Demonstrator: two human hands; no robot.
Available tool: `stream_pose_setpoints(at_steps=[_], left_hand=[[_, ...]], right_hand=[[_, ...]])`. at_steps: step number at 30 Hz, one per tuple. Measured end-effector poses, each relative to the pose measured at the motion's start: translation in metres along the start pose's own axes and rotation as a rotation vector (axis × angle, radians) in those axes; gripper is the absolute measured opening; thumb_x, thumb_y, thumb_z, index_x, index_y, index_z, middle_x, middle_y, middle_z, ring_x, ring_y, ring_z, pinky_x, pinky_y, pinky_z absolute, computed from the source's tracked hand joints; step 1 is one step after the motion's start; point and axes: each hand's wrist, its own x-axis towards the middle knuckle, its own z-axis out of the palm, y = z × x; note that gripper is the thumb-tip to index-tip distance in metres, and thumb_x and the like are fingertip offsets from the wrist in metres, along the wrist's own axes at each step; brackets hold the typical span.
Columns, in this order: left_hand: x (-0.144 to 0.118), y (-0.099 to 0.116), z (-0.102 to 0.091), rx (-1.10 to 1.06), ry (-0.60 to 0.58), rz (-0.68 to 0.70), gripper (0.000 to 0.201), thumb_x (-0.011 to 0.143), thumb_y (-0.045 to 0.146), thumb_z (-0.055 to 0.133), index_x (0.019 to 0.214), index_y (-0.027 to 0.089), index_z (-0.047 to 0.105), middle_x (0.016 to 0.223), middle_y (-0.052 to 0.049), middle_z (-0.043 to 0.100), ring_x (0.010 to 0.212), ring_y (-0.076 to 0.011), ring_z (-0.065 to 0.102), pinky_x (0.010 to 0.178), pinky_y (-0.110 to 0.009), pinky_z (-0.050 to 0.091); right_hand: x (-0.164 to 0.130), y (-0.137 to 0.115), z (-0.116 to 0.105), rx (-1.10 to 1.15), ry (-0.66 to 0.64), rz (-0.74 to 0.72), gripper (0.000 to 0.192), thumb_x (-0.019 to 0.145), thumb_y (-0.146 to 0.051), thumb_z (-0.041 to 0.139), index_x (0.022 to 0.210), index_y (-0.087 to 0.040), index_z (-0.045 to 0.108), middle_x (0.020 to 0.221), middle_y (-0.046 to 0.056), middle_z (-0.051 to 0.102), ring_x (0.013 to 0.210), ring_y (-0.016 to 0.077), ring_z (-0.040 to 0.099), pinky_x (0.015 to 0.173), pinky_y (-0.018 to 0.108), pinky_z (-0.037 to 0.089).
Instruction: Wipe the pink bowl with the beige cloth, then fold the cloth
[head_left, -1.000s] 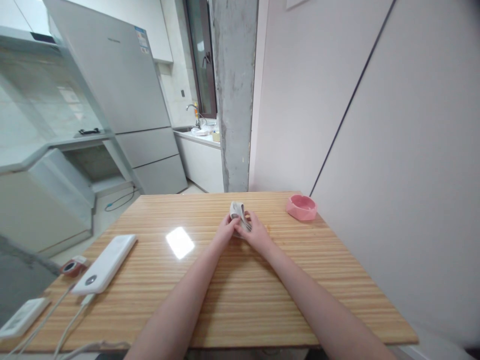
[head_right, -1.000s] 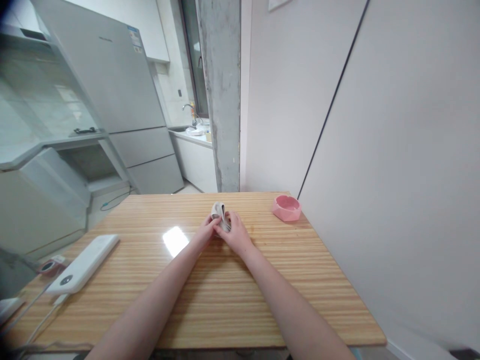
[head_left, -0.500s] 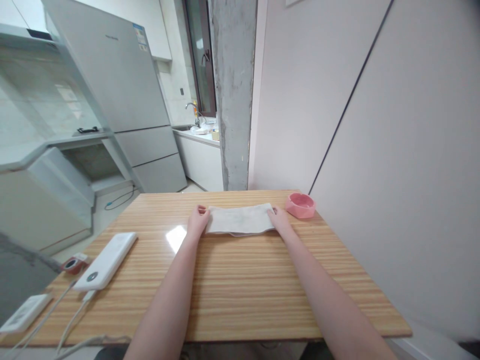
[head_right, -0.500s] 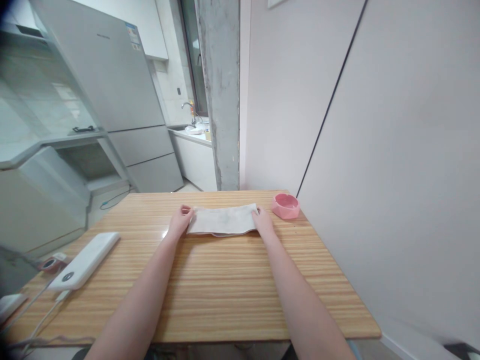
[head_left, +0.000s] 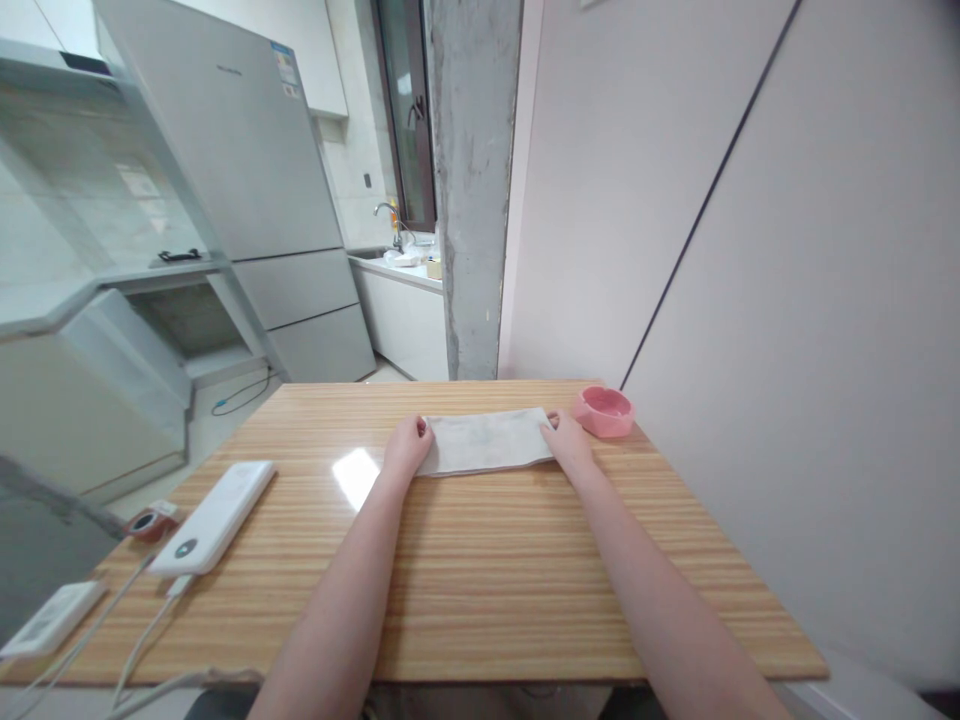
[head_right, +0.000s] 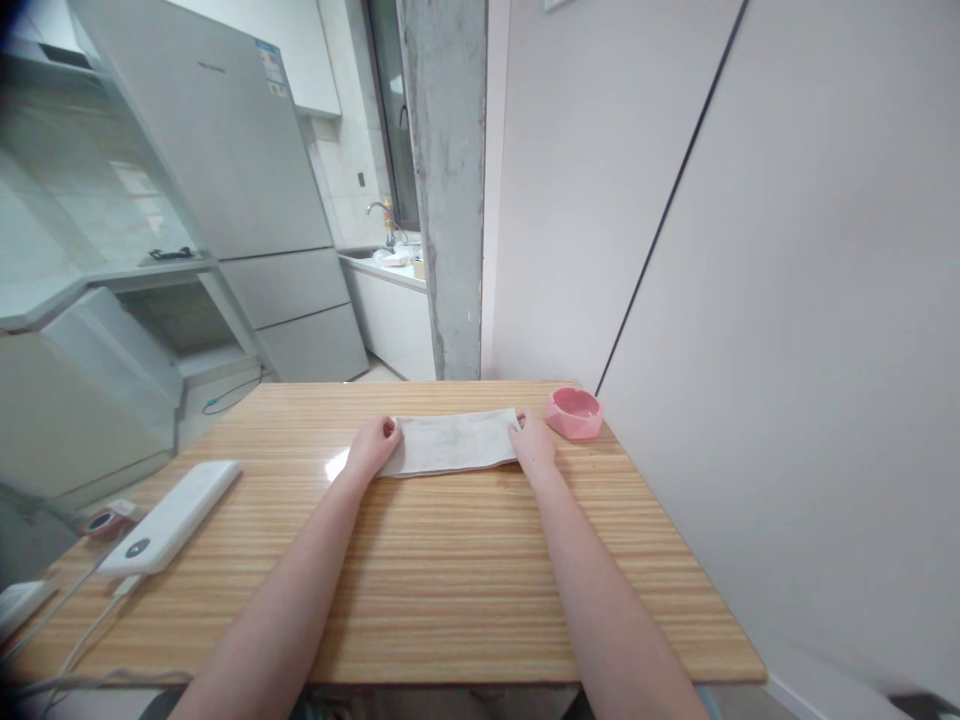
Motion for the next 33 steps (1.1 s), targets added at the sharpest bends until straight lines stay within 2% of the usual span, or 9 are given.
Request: stream_pose_setpoints(at_steps=[3, 6, 11, 14, 19, 24, 28, 33], left_hand=[[0.001, 0.001, 0.004, -0.097, 0.020, 0.052, 0.016, 0.084, 0.027, 0.045, 0.069, 0.021, 0.047, 0.070, -0.004, 0.059, 0.068, -0.0177, 0.054, 0.063, -0.028, 0.035], [0.004, -0.001, 0.008, -0.192, 0.026, 0.030, 0.013, 0.085, 0.026, 0.043, 0.073, 0.021, 0.047, 0.067, -0.002, 0.055, 0.065, -0.0180, 0.052, 0.063, -0.028, 0.035], [0.010, -0.006, 0.014, -0.351, 0.076, -0.019, 0.012, 0.088, 0.027, 0.041, 0.081, 0.020, 0.047, 0.075, -0.004, 0.058, 0.075, -0.0198, 0.056, 0.070, -0.030, 0.040], [0.012, -0.008, 0.016, -0.390, 0.053, 0.001, 0.012, 0.087, 0.027, 0.041, 0.085, 0.019, 0.050, 0.082, -0.004, 0.062, 0.081, -0.0186, 0.058, 0.074, -0.029, 0.041], [0.010, -0.011, 0.013, -0.279, -0.029, 0.066, 0.017, 0.084, 0.031, 0.047, 0.074, 0.019, 0.053, 0.078, -0.003, 0.062, 0.079, -0.0173, 0.056, 0.073, -0.027, 0.040], [0.007, -0.012, 0.006, -0.085, -0.003, -0.002, 0.015, 0.081, 0.030, 0.050, 0.070, 0.019, 0.049, 0.072, -0.001, 0.058, 0.070, -0.0153, 0.053, 0.064, -0.025, 0.036], [0.006, -0.007, 0.001, -0.097, -0.016, -0.036, 0.015, 0.087, 0.031, 0.042, 0.082, 0.020, 0.050, 0.075, -0.002, 0.060, 0.070, -0.0159, 0.055, 0.063, -0.026, 0.036], [0.001, 0.000, -0.008, -0.065, -0.153, -0.076, 0.023, 0.083, 0.024, 0.047, 0.106, 0.018, 0.048, 0.075, -0.003, 0.062, 0.069, -0.0175, 0.057, 0.061, -0.026, 0.036]], right_hand=[[-0.001, 0.000, -0.001, -0.046, 0.035, -0.015, 0.016, 0.079, -0.027, 0.054, 0.092, -0.018, 0.058, 0.087, 0.007, 0.067, 0.079, 0.0207, 0.062, 0.062, 0.027, 0.039], [-0.001, 0.001, 0.000, -0.092, 0.067, -0.036, 0.014, 0.078, -0.031, 0.056, 0.084, -0.018, 0.058, 0.082, 0.006, 0.065, 0.075, 0.0191, 0.060, 0.061, 0.026, 0.038], [0.003, 0.001, 0.003, -0.054, -0.026, -0.150, 0.015, 0.079, -0.031, 0.053, 0.071, -0.019, 0.055, 0.072, 0.002, 0.062, 0.069, 0.0157, 0.055, 0.059, 0.024, 0.035], [0.005, 0.003, 0.005, -0.017, -0.044, -0.219, 0.018, 0.081, -0.030, 0.050, 0.069, -0.019, 0.056, 0.070, 0.001, 0.061, 0.068, 0.0151, 0.054, 0.061, 0.024, 0.035], [0.008, 0.008, 0.008, 0.028, 0.008, -0.130, 0.017, 0.082, -0.028, 0.050, 0.075, -0.016, 0.060, 0.073, 0.004, 0.064, 0.068, 0.0154, 0.055, 0.062, 0.024, 0.036], [0.009, 0.009, 0.008, 0.006, 0.015, -0.100, 0.016, 0.081, -0.029, 0.052, 0.076, -0.016, 0.060, 0.072, 0.004, 0.064, 0.068, 0.0156, 0.055, 0.062, 0.024, 0.036], [0.008, 0.008, 0.008, -0.008, 0.020, -0.100, 0.015, 0.081, -0.028, 0.052, 0.074, -0.017, 0.059, 0.070, 0.003, 0.063, 0.068, 0.0157, 0.055, 0.062, 0.024, 0.036], [0.009, 0.008, 0.008, -0.003, 0.011, -0.094, 0.015, 0.080, -0.028, 0.051, 0.075, -0.017, 0.060, 0.071, 0.003, 0.063, 0.069, 0.0157, 0.056, 0.063, 0.024, 0.036]])
